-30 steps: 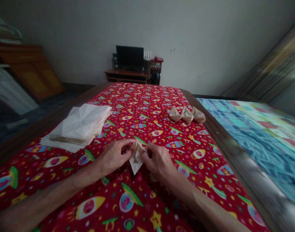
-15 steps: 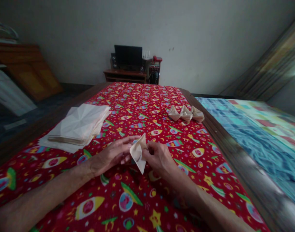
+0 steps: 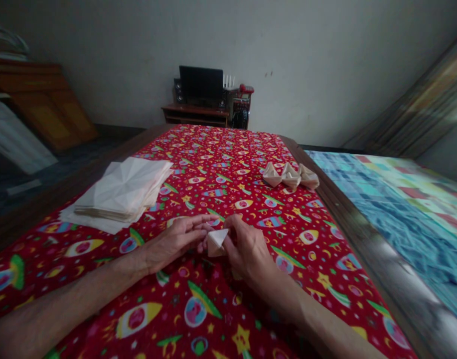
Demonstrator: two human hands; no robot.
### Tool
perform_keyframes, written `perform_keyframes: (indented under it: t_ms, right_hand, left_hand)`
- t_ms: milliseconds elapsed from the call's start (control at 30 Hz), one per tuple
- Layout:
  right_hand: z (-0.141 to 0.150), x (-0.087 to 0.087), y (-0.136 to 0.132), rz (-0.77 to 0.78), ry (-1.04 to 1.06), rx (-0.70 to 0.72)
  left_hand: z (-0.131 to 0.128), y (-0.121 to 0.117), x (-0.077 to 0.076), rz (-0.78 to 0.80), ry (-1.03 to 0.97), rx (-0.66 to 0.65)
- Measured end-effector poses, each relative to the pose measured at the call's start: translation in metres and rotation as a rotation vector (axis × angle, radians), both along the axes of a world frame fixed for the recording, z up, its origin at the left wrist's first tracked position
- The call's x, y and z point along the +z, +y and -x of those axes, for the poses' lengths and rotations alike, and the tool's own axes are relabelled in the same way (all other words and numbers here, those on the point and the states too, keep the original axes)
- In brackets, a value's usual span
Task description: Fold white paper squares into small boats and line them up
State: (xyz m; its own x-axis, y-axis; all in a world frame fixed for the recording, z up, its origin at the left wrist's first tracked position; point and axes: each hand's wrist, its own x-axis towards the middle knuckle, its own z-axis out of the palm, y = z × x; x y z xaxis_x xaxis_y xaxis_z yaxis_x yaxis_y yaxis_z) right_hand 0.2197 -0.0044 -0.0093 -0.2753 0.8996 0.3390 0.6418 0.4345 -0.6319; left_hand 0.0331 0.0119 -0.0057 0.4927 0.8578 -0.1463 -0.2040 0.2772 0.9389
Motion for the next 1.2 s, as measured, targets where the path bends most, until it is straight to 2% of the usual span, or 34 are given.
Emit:
perform_keyframes:
  t_ms: [100, 233, 400, 467, 600, 733, 800, 900, 1067, 1200]
  right_hand:
    - [-0.001, -0.006, 0.01, 0.135, 0.075, -0.058]
    - [-0.002, -0.009, 0.017, 0.202, 0.148, -0.063]
    - [0.001, -0.004, 0.013, 0.242, 0.162, -0.037]
    - [0.002, 0.0, 0.008, 0.164, 0.162, -0.079]
    - [0.0, 0.007, -0.006, -0.131, 0.064, -0.115]
    - [-0.008, 0.01, -0.014, -0.218, -0.025, -0.076]
    - [-0.011, 0.008, -0.013, -0.19, -0.05, -0.051]
    - [-0.013, 0.003, -0.009, -0.085, -0.071, -0.029]
    - [-0.012, 0.0, -0.007, -0.066, -0.049, -0.015]
    - [-0.014, -0.002, -0.005, -0.063, -0.065, -0.011]
  left_hand:
    - [0.001, 0.0, -0.001, -0.003, -0.014, -0.024]
    - [0.002, 0.0, -0.001, -0.023, -0.023, -0.07]
    - [-0.001, -0.001, 0.002, 0.013, -0.046, -0.001]
    - [-0.002, -0.001, 0.003, 0.061, -0.078, 0.032]
    - [-0.001, 0.0, 0.003, 0.133, -0.117, 0.06]
    - [0.001, 0.0, 0.001, 0.135, -0.099, 0.017]
    - [0.002, 0.0, 0.0, 0.056, -0.028, -0.018]
    - [0.0, -0.004, 0.0, -0.183, 0.195, -0.06]
    - [-0.011, -0.009, 0.0, -0.634, 0.731, 0.07]
    - [-0.018, -0.008, -0.006, -0.75, 0.902, 0.092]
